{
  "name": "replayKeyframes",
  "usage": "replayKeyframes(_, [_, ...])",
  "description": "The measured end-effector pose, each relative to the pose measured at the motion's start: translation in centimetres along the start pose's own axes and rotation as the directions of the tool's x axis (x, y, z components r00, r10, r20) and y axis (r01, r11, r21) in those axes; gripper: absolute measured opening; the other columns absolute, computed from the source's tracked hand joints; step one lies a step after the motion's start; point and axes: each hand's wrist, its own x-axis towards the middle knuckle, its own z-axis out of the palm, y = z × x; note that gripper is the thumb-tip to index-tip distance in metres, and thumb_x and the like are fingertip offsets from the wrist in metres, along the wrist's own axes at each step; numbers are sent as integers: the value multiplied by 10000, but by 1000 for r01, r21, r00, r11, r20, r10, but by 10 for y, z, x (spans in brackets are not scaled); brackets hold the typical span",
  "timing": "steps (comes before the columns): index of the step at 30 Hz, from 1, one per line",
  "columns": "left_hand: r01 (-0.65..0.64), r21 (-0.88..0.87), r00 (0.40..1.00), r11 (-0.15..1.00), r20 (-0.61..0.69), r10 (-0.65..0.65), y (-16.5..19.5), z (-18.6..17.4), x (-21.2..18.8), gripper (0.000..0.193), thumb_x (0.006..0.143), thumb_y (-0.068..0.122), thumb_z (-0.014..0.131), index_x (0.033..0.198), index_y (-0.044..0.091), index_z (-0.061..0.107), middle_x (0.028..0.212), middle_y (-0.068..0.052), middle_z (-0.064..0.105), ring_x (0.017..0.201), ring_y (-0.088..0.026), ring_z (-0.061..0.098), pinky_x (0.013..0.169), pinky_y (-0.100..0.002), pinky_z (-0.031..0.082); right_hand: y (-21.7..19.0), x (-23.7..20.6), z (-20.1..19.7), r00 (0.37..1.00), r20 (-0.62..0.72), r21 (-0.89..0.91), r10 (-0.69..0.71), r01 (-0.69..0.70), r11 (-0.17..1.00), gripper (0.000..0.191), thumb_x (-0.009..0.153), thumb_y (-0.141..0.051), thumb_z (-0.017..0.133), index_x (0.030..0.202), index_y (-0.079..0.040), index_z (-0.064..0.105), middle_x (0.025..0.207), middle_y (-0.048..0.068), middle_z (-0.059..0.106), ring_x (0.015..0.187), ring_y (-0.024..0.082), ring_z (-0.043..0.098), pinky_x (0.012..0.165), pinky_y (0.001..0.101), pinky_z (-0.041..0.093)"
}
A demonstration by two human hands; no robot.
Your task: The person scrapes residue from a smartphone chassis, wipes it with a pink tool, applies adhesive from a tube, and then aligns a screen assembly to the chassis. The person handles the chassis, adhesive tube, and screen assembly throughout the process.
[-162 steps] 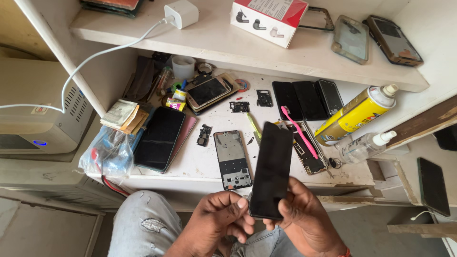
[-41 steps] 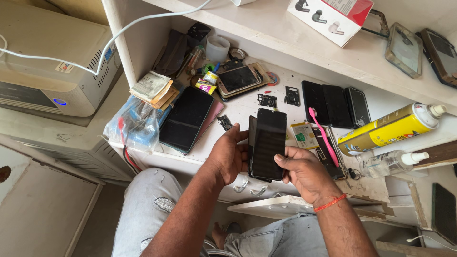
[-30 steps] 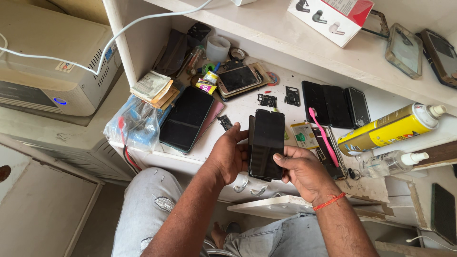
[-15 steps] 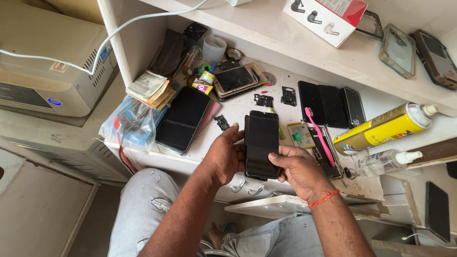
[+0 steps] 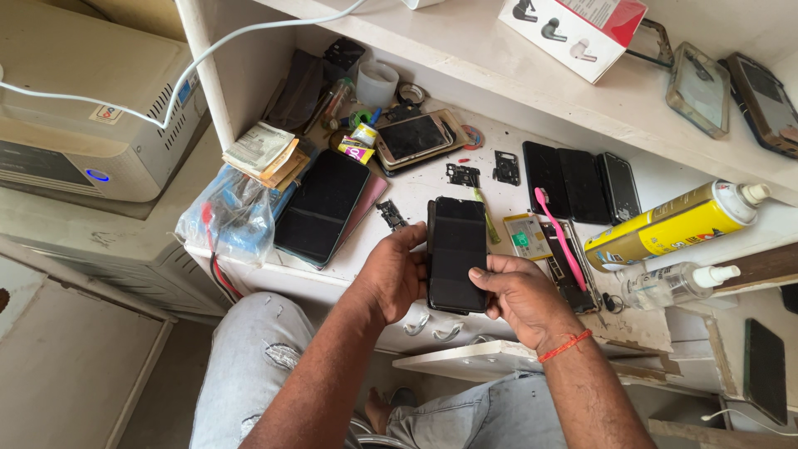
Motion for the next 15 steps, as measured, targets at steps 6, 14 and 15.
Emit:
replayKeyframes(6, [5, -15, 1000, 1000, -12, -5, -3, -3, 6, 432, 996, 320, 498, 1253, -13, 599, 1145, -182, 656, 999, -274, 647, 909, -481, 539, 1, 3, -1, 1000, 0, -17, -20, 20, 1000, 152, 923, -175, 688, 1023, -67, 725, 803, -28, 672, 640, 75, 538, 534, 268, 392])
replayKeyframes(14, [-27, 65, 1000, 998, 8, 27, 2, 2, -5, 461, 935, 190, 442, 1349, 33, 568, 1165, -150, 672, 1047, -266, 658, 933, -486, 539, 2, 6, -3, 1000, -18, -33, -8, 8, 999, 163, 916, -173, 700, 1025, -59, 738, 775, -23, 659, 616, 77, 524, 514, 265, 383])
replayKeyframes(15, [-30, 68, 999, 997, 16, 29, 3, 3, -6, 474, 933, 184, 439, 1364, 29, 561, 1172, -155, 673, 1053, -269, 658, 937, -485, 539, 3, 6, -3, 1000, -14, -33, -12, 11, 999, 167, 914, -176, 698, 1026, -61, 741, 773, -22, 658, 615, 78, 524, 513, 265, 384])
